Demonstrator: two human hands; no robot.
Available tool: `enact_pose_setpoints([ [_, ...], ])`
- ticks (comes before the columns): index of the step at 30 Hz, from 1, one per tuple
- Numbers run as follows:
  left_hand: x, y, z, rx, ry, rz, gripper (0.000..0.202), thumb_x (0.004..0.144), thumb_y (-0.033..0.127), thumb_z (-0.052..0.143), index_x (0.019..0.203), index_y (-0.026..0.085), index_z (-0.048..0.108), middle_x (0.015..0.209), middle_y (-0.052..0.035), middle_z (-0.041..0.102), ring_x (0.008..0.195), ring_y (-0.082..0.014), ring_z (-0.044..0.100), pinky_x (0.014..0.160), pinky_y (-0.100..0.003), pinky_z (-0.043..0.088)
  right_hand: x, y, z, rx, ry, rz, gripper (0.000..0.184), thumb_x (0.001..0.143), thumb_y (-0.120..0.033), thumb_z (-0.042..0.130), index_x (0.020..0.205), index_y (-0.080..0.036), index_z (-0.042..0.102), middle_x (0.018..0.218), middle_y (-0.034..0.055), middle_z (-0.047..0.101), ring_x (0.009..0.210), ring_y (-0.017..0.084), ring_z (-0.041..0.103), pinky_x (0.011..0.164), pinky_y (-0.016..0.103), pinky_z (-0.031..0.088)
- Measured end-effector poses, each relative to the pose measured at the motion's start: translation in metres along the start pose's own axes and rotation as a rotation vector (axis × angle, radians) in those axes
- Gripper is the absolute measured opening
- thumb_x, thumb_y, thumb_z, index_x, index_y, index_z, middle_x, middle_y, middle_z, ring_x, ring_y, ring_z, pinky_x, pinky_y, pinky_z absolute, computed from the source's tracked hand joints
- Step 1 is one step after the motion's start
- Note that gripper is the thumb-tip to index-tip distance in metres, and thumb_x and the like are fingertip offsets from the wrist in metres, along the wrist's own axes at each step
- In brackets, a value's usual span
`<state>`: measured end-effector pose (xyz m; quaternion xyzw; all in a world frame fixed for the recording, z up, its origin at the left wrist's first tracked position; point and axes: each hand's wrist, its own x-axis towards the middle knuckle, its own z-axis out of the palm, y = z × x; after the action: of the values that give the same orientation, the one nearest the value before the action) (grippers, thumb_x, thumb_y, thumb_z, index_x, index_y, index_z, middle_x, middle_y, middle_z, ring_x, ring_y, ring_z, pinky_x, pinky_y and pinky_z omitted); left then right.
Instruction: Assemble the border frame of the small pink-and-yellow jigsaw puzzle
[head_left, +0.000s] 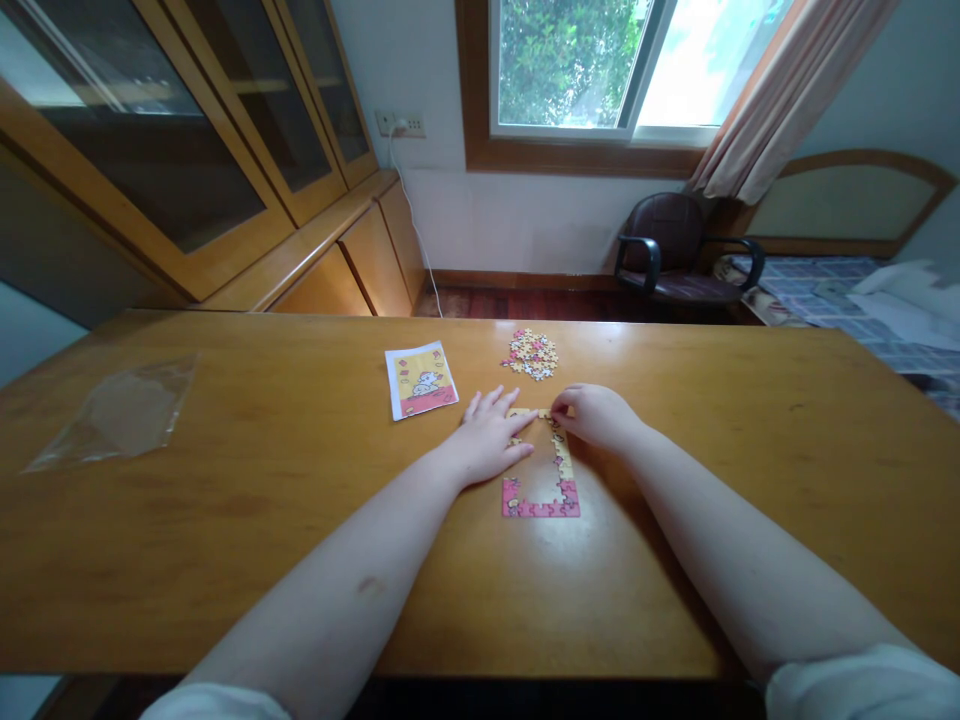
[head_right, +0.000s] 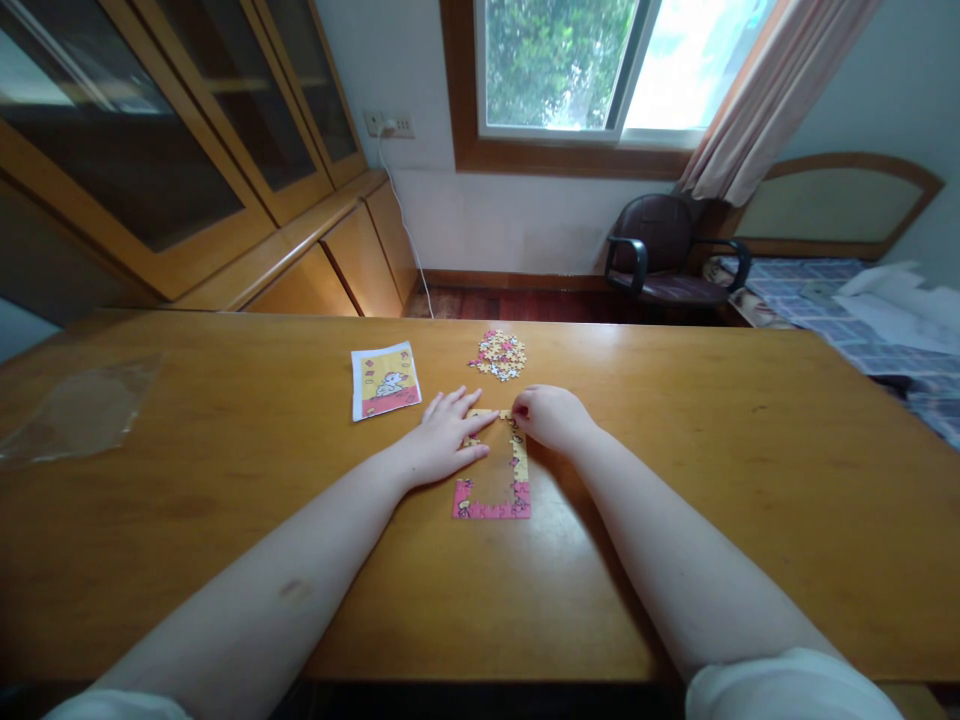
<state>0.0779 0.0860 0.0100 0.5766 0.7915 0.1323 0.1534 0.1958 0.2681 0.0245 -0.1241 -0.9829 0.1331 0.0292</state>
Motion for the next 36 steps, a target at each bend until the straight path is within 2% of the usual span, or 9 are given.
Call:
enact_pose_setpoints([
  [4,0.001,0.0,0.0,0.017,-0.038,-0.014,0.059,0.086,0.052,0.054,0.141,0.036,0.045,0.159,-0.0061,0.023,0.146,-0.036,0.012,0.115,-0.061,0.007,0.0,-0.001,0.0,-0.009,-0.005,0.005,0.014,0.083,-0.023,0.06,0.08,-0.022,0.074,0.085,0.0047,0.072,0.076,0.017,0.064,0.067,0.025,0.043],
  [12,0.001,0.0,0.001,-0.003,-0.039,-0.005,0.057,0.087,0.051,0.053,0.142,0.036,0.044,0.159,-0.0068,0.023,0.146,-0.0357,0.014,0.115,-0.061,0.008,0.0,0.001,-0.001,0.01,-0.005,-0.008,0.014,0.083,-0.024,0.06,0.083,-0.022,0.074,0.086,0.0052,0.072,0.076,0.017,0.063,0.068,0.026,0.043],
  [15,0.001,0.0,0.0,-0.014,-0.045,-0.007,0.057,0.088,0.051,0.053,0.142,0.037,0.043,0.159,-0.0059,0.023,0.146,-0.0351,0.013,0.115,-0.061,0.008,-0.001,0.002,0.0,0.05,0.055,-0.009,0.016,0.085,-0.025,0.058,0.083,-0.021,0.073,0.085,0.0049,0.071,0.075,0.016,0.062,0.068,0.026,0.043],
  [18,0.0,0.001,-0.002,-0.032,-0.024,-0.011,0.055,0.089,0.051,0.051,0.141,0.038,0.044,0.159,-0.0052,0.023,0.146,-0.0348,0.014,0.115,-0.06,0.01,-0.002,0.007,0.005,0.123,0.17,0.006,0.018,0.086,-0.027,0.055,0.082,-0.02,0.072,0.081,0.0041,0.069,0.07,0.015,0.058,0.066,0.025,0.041],
  [21,-0.001,0.002,-0.003,-0.038,0.002,-0.015,0.051,0.09,0.051,0.05,0.139,0.037,0.048,0.158,-0.0054,0.026,0.146,-0.0343,0.017,0.116,-0.059,0.01,-0.001,0.015,0.012,0.188,0.232,0.013,0.029,0.089,-0.031,0.051,0.071,-0.018,0.069,0.07,0.0034,0.065,0.063,0.014,0.054,0.062,0.025,0.039],
  [24,-0.001,0.003,-0.005,-0.029,-0.009,-0.021,0.049,0.09,0.051,0.05,0.137,0.036,0.051,0.158,-0.0054,0.027,0.146,-0.034,0.017,0.116,-0.059,0.01,0.0,0.021,0.016,0.28,0.187,-0.002,0.039,0.092,-0.035,0.046,0.064,-0.018,0.068,0.064,0.0029,0.063,0.061,0.014,0.054,0.062,0.025,0.038],
  [28,-0.001,0.003,-0.005,-0.027,-0.028,-0.024,0.05,0.09,0.05,0.051,0.137,0.034,0.051,0.158,-0.0076,0.026,0.146,-0.0343,0.016,0.116,-0.058,0.009,0.001,0.024,0.018,0.327,0.13,0.008,0.039,0.091,-0.036,0.047,0.065,-0.017,0.069,0.064,0.003,0.065,0.061,0.014,0.055,0.064,0.025,0.039],
  [36,0.0,0.002,-0.004,-0.003,-0.028,-0.021,0.052,0.09,0.051,0.049,0.139,0.034,0.049,0.158,-0.0083,0.027,0.146,-0.034,0.017,0.116,-0.057,0.011,0.001,0.022,0.018,0.308,0.113,0.002,0.04,0.091,-0.035,0.047,0.065,-0.017,0.072,0.063,0.003,0.064,0.062,0.014,0.056,0.064,0.024,0.04],
])
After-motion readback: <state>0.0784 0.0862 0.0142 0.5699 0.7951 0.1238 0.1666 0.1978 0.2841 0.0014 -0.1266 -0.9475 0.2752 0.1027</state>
